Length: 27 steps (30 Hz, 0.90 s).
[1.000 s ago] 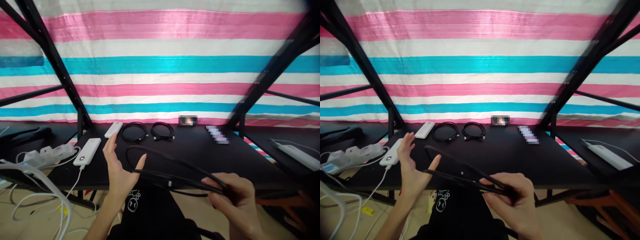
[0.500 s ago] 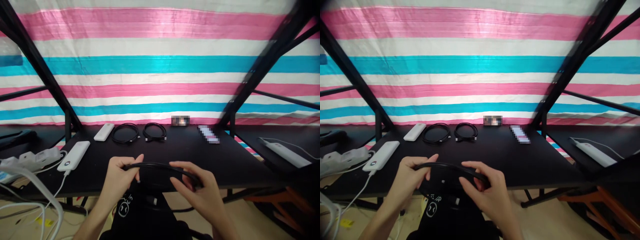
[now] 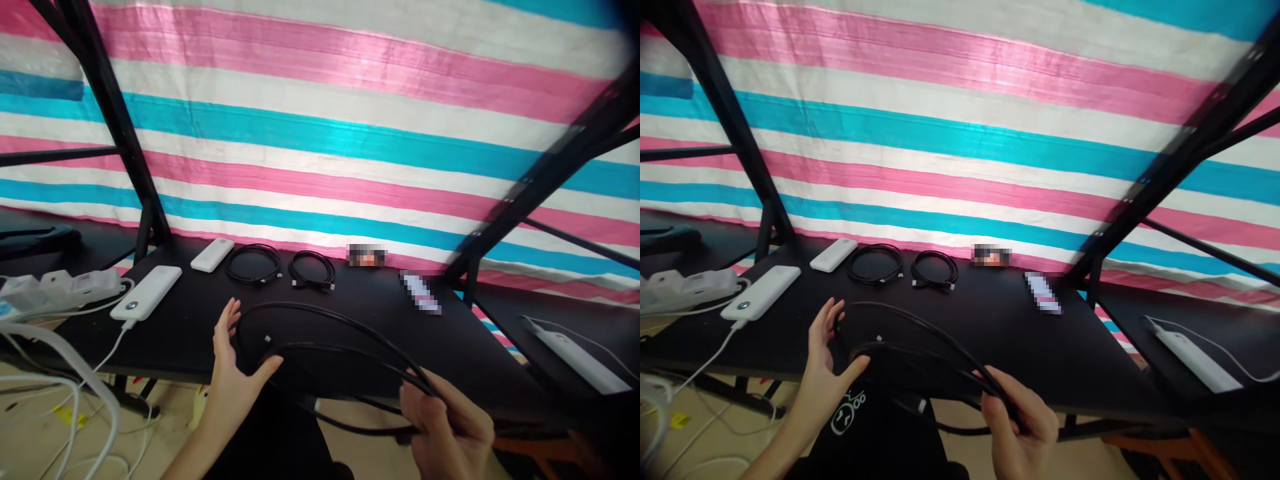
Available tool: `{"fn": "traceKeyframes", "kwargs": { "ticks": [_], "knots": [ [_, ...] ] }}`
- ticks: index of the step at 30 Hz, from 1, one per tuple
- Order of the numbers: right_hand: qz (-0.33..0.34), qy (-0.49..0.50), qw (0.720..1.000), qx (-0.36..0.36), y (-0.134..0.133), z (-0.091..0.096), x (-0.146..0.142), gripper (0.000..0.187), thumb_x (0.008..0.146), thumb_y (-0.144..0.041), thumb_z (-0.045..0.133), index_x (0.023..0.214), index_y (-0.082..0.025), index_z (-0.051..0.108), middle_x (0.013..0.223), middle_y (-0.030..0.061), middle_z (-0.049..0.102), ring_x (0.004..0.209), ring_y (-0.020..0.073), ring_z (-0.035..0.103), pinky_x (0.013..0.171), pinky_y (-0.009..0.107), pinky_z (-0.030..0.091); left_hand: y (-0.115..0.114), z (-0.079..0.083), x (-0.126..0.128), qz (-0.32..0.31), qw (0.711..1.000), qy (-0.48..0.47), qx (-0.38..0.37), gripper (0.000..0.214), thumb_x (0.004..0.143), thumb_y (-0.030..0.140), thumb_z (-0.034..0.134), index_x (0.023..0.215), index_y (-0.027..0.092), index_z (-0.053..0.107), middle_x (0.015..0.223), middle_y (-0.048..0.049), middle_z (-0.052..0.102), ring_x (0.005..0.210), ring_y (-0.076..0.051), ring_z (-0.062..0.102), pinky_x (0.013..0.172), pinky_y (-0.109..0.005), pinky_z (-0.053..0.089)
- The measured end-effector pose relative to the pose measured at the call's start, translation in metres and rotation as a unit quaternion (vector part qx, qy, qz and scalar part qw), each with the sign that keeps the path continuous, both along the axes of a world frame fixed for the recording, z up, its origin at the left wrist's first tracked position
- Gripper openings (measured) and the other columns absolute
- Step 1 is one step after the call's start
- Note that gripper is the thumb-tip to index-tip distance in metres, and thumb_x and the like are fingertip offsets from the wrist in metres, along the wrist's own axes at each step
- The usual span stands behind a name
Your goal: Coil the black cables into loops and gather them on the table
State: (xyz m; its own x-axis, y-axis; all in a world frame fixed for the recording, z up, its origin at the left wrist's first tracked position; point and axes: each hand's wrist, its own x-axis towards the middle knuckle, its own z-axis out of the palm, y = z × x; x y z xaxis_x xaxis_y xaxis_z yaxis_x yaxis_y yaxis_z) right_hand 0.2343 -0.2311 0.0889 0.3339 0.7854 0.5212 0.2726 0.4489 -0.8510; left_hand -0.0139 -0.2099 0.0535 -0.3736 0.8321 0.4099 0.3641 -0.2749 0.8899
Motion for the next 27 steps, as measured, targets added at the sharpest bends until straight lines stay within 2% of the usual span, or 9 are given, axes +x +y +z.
{"fn": "traceKeyframes", "kwargs": {
  "ticks": [5,8,10,13,16,19,21,24,27],
  "knots": [
    [0.022,0.143,0.987,0.072,0.002,0.011,-0.028,0.018,0.077,-0.039,0.071,0.080,-0.021,0.070,0.042,-0.0081,0.035,0.034,0.0057,0.030,0.037,0.020,0.030,0.003,-0.041,0.000,-0.012,0.980,-0.191,-0.052,0.105,0.066,0.052,0.071,0.147,0.024,0.009,0.146,-0.0174,0.028,0.134,-0.033,0.031,0.108,-0.052,0.026],
    [0.070,0.227,0.966,0.104,0.007,0.020,-0.042,0.021,0.077,-0.040,0.071,0.071,-0.020,0.067,0.044,-0.0106,0.023,0.036,0.0037,0.016,0.036,0.018,0.023,0.013,-0.057,-0.005,-0.047,0.933,-0.343,-0.098,0.120,0.051,0.058,0.078,0.145,0.025,0.012,0.140,-0.0189,0.038,0.129,-0.034,0.039,0.104,-0.050,0.032],
    [0.117,0.257,0.953,0.109,0.011,0.022,-0.047,0.026,0.080,-0.044,0.068,0.069,-0.020,0.065,0.047,-0.0110,0.015,0.038,0.0042,0.009,0.034,0.018,0.017,0.017,-0.058,-0.009,-0.112,0.886,-0.428,-0.142,0.123,0.045,0.057,0.082,0.144,0.027,0.016,0.129,-0.0177,0.051,0.119,-0.034,0.050,0.101,-0.050,0.036],
    [0.170,0.290,0.936,0.103,0.017,0.021,-0.050,0.029,0.085,-0.047,0.060,0.076,-0.021,0.066,0.049,-0.0113,0.008,0.039,0.0050,0.002,0.033,0.019,0.010,0.018,-0.049,-0.011,-0.231,0.821,-0.494,-0.169,0.102,0.056,0.058,0.077,0.139,0.027,0.027,0.113,-0.0146,0.063,0.108,-0.032,0.060,0.100,-0.049,0.036],
    [0.193,0.316,0.926,0.068,0.019,0.019,-0.054,0.030,0.084,-0.049,0.060,0.075,-0.021,0.064,0.050,-0.0116,0.006,0.039,0.0045,0.001,0.033,0.018,0.010,0.019,-0.034,-0.013,-0.281,0.826,-0.471,-0.129,0.067,0.066,0.054,0.072,0.122,0.025,0.051,0.092,-0.0069,0.069,0.095,-0.028,0.066,0.097,-0.045,0.039],
    [0.202,0.329,0.921,-0.051,0.018,0.022,-0.057,0.037,0.081,-0.053,0.062,0.067,-0.019,0.056,0.052,-0.0115,0.008,0.042,0.0035,0.002,0.035,0.015,0.011,0.015,-0.020,-0.021,-0.291,0.849,-0.425,-0.118,0.041,0.066,0.053,0.073,0.089,0.021,0.063,0.049,0.0063,0.051,0.053,-0.017,0.062,0.086,-0.041,0.048],
    [0.190,0.303,0.924,-0.136,0.017,0.023,-0.058,0.038,0.079,-0.054,0.063,0.070,-0.019,0.054,0.052,-0.0117,0.011,0.042,0.0029,0.004,0.035,0.013,0.012,0.008,-0.012,-0.029,-0.278,0.849,-0.421,-0.156,0.036,0.067,0.053,0.073,0.079,0.021,0.062,0.040,0.0090,0.039,0.040,-0.012,0.051,0.071,-0.035,0.052],
    [0.157,0.223,0.939,-0.210,0.019,0.021,-0.058,0.041,0.078,-0.057,0.063,0.092,-0.019,0.057,0.050,-0.0126,0.017,0.041,0.0031,0.008,0.035,0.013,0.014,-0.007,-0.002,-0.043,-0.265,0.825,-0.441,-0.236,0.034,0.065,0.051,0.075,0.080,0.023,0.062,0.039,0.0087,0.035,0.035,-0.010,0.040,0.045,-0.023,0.043],
    [0.140,0.164,0.951,-0.222,0.023,0.014,-0.056,0.053,0.081,-0.058,0.058,0.118,-0.019,0.052,0.049,-0.0130,0.021,0.038,0.0041,0.013,0.033,0.013,0.017,-0.012,0.005,-0.050,-0.290,0.778,-0.474,-0.293,0.039,0.062,0.056,0.076,0.073,0.021,0.060,0.038,0.0104,0.025,0.031,-0.006,0.026,0.035,-0.018,0.029]
  ]
}}
